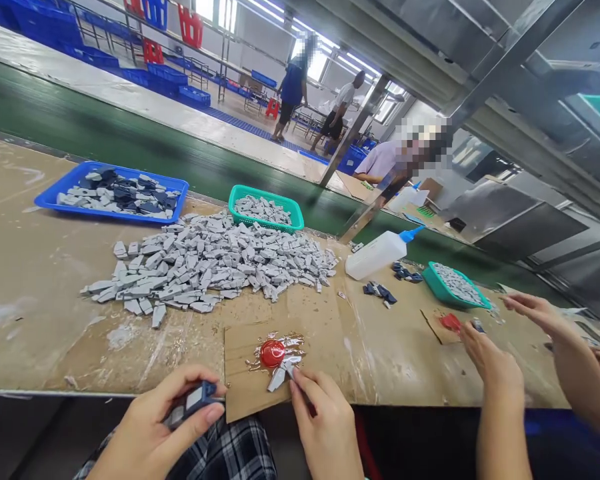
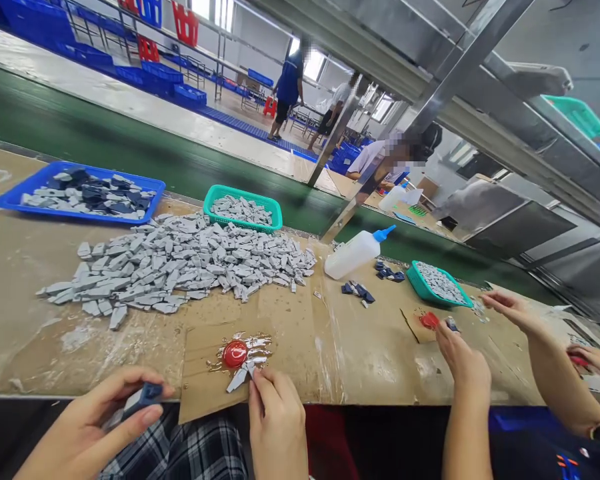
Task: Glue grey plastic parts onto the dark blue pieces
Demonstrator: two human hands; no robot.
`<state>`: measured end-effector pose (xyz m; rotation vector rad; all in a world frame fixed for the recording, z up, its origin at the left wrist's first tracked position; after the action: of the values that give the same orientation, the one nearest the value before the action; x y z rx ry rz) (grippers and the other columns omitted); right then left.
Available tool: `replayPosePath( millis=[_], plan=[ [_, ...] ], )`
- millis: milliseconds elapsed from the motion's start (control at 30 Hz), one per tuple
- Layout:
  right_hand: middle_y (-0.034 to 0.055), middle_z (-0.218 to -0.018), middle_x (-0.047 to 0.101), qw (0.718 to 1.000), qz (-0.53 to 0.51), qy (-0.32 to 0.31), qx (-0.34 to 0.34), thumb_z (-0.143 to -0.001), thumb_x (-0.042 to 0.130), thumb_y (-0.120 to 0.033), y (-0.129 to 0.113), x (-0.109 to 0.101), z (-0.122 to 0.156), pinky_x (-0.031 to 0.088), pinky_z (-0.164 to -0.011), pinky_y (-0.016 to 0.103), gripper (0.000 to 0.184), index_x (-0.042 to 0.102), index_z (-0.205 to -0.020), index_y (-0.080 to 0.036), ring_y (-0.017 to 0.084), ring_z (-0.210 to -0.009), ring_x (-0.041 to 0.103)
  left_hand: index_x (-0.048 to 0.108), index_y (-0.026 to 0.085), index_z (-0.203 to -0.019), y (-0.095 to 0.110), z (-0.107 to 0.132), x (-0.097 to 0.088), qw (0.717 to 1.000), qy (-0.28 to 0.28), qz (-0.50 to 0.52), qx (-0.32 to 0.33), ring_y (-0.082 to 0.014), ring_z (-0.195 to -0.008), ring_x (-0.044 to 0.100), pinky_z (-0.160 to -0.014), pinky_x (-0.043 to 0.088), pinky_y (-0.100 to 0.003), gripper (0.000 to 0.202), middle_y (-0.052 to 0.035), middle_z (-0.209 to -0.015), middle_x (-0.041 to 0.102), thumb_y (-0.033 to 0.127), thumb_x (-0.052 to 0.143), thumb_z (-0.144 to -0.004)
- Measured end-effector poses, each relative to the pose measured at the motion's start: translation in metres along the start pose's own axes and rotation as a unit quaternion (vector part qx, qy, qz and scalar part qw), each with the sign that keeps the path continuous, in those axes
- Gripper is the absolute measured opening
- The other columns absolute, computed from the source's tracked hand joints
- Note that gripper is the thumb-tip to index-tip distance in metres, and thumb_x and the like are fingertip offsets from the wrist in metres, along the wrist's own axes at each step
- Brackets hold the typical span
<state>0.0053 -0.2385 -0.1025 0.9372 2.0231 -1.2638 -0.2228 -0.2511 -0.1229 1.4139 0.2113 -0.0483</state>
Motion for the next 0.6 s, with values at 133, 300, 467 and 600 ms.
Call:
replayPosePath(
  millis=[133, 300, 467, 600],
  plan=[
    [0.0095, -0.083, 0.070, 1.000, 0.015, 0.019, -0.008, -0.101, 0.041, -0.035, 0.001, 0.000, 0.000, 0.057, -0.067, 0.031, 0.038, 0.073, -0.095, -0.015, 0.021, -0.074, 0.069, 0.064, 0.030, -0.099, -0.003, -0.008, 0.011, 0.994, -0.078, -0.070, 0.022, -0.0131, -0.079, 0.066, -0.072, 0.048, -0.014, 0.029, 0.0056, -0.085, 0.071, 0.052, 0.065, -0.081],
    [0.0074, -0.078, 0.069, 0.999, 0.004, 0.032, -0.009, -0.098, 0.049, -0.032, 0.004, -0.001, 0.002, 0.056, -0.064, 0.028, 0.030, 0.074, -0.094, -0.016, 0.019, -0.069, 0.067, 0.064, 0.028, -0.105, -0.006, -0.012, 0.018, 0.990, -0.107, -0.088, -0.029, -0.0188, -0.085, 0.066, -0.076, 0.047, -0.022, 0.039, 0.0023, -0.091, 0.072, 0.059, 0.060, -0.082],
    [0.0062, -0.090, 0.071, 0.991, -0.087, 0.091, 0.044, -0.091, 0.063, -0.023, 0.011, -0.022, -0.001, 0.056, -0.075, 0.023, 0.015, 0.073, -0.100, -0.017, 0.016, -0.081, 0.069, 0.051, 0.028, -0.109, 0.006, -0.009, 0.032, 0.985, -0.158, -0.051, -0.036, -0.0197, -0.096, 0.059, -0.086, 0.042, -0.027, 0.041, 0.0003, -0.099, 0.065, 0.064, 0.042, -0.091],
    [0.0059, -0.088, 0.073, 0.969, -0.189, 0.099, 0.125, -0.087, 0.068, -0.024, 0.015, -0.030, -0.007, 0.057, -0.066, 0.022, 0.014, 0.076, -0.098, -0.020, 0.016, -0.077, 0.070, 0.042, 0.032, -0.115, 0.003, -0.004, 0.046, 0.976, -0.209, -0.038, -0.054, -0.0204, -0.104, 0.050, -0.097, 0.038, -0.032, 0.043, -0.0004, -0.105, 0.056, 0.067, 0.033, -0.092]
  ],
)
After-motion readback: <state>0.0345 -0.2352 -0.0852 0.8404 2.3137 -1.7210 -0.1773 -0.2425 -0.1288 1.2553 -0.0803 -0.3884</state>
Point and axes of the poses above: each hand's wrist, its own z-axis away from the middle knuckle, its own x-axis out of the palm, y = z × x, the point moved 7 cm from there along -z, towards the middle knuckle
